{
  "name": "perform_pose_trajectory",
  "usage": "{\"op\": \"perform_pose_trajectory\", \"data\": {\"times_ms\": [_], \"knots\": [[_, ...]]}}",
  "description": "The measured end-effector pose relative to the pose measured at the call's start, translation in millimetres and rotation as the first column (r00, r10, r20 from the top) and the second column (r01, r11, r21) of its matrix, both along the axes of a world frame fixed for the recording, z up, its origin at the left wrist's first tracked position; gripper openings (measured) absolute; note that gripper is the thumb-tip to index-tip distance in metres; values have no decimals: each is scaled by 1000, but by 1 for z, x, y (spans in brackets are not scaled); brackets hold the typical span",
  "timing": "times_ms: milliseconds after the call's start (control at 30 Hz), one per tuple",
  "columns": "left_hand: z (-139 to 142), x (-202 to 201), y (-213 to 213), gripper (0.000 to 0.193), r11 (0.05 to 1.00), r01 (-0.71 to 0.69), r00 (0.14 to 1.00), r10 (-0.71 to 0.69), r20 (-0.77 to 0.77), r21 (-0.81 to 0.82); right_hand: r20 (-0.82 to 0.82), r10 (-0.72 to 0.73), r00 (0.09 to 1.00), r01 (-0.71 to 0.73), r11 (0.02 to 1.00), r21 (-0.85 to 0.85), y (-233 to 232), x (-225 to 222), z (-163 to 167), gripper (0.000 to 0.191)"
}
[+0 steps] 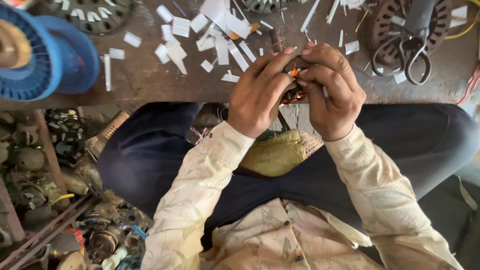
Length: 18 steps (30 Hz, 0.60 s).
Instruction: The person inserts small white insulating pieces into the slots of a copper-wound motor rotor. They repeatedly pick up pieces, place them into the rotor, and use shears to trim excess material. The work continues on a single rotor throughout the clip.
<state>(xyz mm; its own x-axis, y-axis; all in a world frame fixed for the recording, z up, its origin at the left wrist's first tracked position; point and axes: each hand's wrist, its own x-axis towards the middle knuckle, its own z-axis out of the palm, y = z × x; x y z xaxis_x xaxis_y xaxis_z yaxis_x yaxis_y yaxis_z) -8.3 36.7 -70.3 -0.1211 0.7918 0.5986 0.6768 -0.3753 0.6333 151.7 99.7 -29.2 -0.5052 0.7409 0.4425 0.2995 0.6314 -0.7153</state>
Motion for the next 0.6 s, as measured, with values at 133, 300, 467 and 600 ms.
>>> {"op": "perform_pose_trajectory", "data": {"times_ms": [133,300,467,600], "knots": [[-10,0,7,27,1000,-3,999,2,37,21,13,5,1000,-5,998,67,3,10,10,27],[-16,-11,-2,37,999,41,987,-40,154,-1,7,-232,973,232,972,20,17,52,27,26],[-23,-23,0,42,996,67,910,-88,405,65,392,-498,774,434,867,245,41,100,7,34],[-27,-49,-4,27,981,-196,857,177,485,-11,523,-540,659,448,841,303,53,112,-21,43]]}}
